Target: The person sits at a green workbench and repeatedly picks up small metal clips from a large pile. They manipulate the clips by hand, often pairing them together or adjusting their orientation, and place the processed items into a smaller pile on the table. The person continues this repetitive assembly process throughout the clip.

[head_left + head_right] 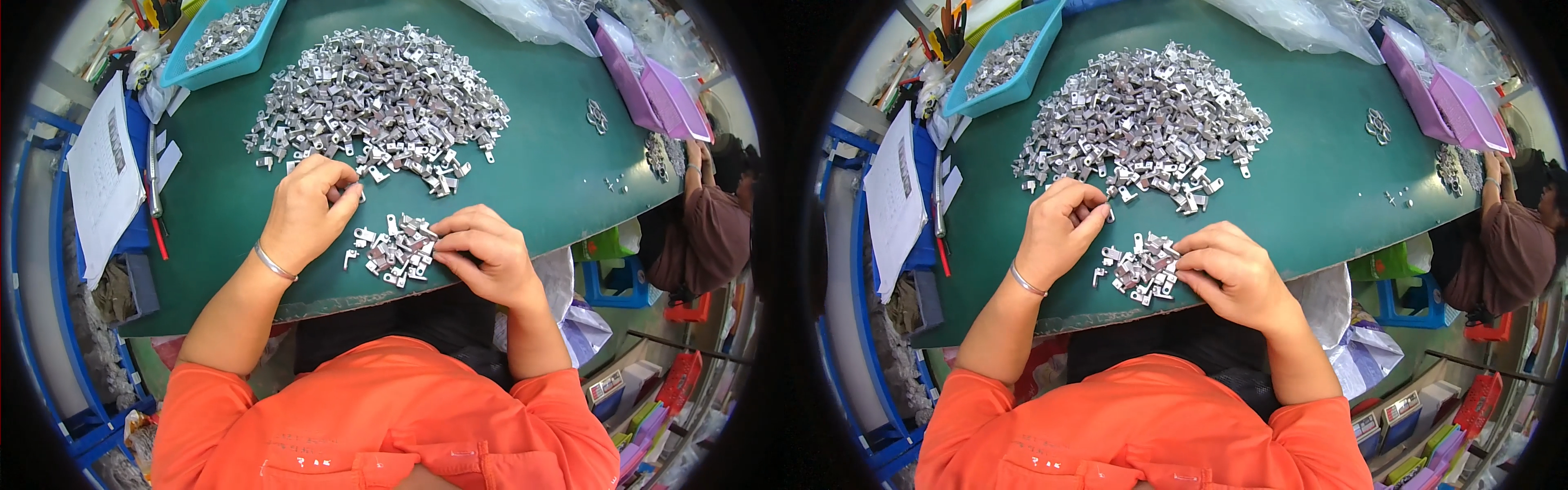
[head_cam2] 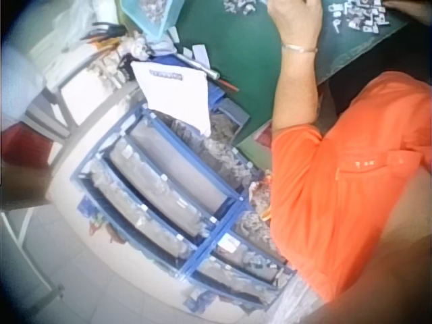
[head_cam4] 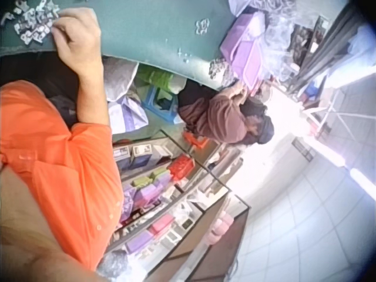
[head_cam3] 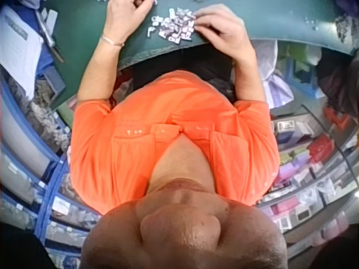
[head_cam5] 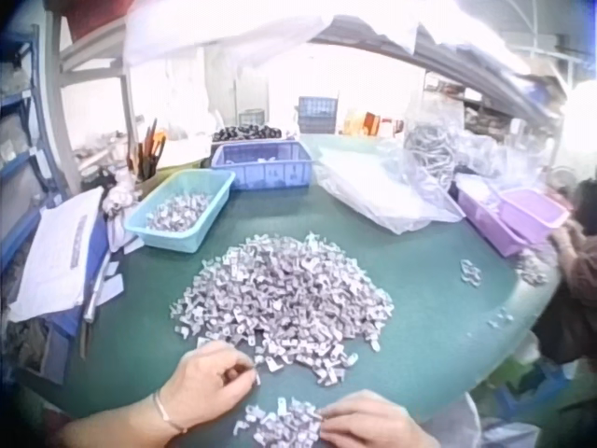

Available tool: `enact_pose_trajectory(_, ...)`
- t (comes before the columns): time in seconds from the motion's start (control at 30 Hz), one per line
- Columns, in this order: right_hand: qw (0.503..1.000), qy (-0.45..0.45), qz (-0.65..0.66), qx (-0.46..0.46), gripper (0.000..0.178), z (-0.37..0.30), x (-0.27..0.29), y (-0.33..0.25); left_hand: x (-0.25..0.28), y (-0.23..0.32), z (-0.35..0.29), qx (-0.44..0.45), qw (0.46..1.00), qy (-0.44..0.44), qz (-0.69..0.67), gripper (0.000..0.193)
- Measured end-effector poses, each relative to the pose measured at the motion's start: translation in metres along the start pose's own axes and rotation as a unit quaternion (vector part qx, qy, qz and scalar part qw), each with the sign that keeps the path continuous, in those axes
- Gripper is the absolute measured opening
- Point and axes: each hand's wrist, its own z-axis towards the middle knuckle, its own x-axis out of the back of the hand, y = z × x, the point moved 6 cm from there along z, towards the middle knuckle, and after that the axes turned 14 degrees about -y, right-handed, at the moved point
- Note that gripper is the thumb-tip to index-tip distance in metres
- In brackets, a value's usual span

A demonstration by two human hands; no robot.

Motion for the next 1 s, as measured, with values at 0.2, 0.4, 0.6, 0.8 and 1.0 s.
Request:
enact_pose_trajectory(0.2, 0.975, 0.103, -0.159, -0.114, 0.016, 0.014, 0.006, 0.019, -0.006, 0.005, 0.000, -0.030, 0.995, 0.013, 0.091, 0.014)
enact_pose_trajectory(0.4, 0.963, 0.132, -0.196, -0.130, 0.015, 0.013, 0.000, 0.026, -0.011, -0.013, 0.000, 0.069, 0.953, -0.061, -0.290, 0.017)
enact_pose_trajectory(0.6, 0.982, 0.169, -0.022, -0.087, 0.018, 0.005, 0.012, 0.016, -0.020, -0.012, 0.001, 0.058, 0.819, -0.112, -0.560, 0.025)
enact_pose_trajectory(0.8, 0.996, 0.087, -0.027, -0.002, 0.020, -0.001, 0.006, 0.006, -0.023, -0.005, -0.002, 0.051, 0.781, -0.151, -0.604, 0.024)
enact_pose_trajectory(1.0, 0.987, 0.114, -0.100, -0.059, 0.011, -0.001, 0.015, 0.017, -0.023, 0.002, -0.001, -0.032, 0.795, -0.195, -0.573, 0.018)
